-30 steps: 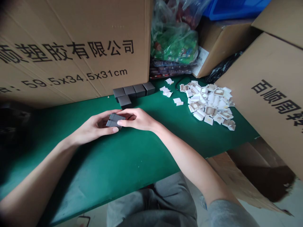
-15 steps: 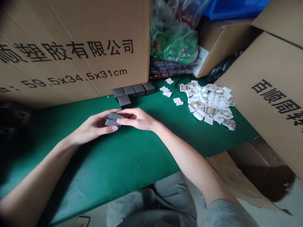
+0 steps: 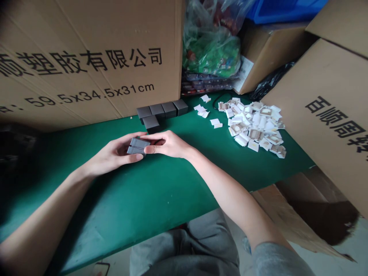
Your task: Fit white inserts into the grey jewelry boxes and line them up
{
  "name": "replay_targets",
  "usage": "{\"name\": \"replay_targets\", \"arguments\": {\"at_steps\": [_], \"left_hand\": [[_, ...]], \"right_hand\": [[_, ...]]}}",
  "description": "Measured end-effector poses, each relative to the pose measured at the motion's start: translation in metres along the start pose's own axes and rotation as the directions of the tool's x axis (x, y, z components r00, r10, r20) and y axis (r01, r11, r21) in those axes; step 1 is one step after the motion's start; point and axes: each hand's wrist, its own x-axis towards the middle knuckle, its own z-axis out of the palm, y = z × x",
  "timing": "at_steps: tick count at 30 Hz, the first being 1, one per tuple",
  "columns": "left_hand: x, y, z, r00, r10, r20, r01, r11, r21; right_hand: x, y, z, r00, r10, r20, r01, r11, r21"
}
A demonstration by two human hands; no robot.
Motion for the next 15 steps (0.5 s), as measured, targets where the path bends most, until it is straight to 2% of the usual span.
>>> {"name": "replay_targets", "arguments": {"at_steps": [15], "left_hand": [[-0.0007,0.0065,0.0002,1.0,0.0,0.018,-0.001,0.998,0.059]], "right_hand": [[0.001,0.0,0.001,1.0,0.0,-0.017,0.0,1.0,0.0]]}}
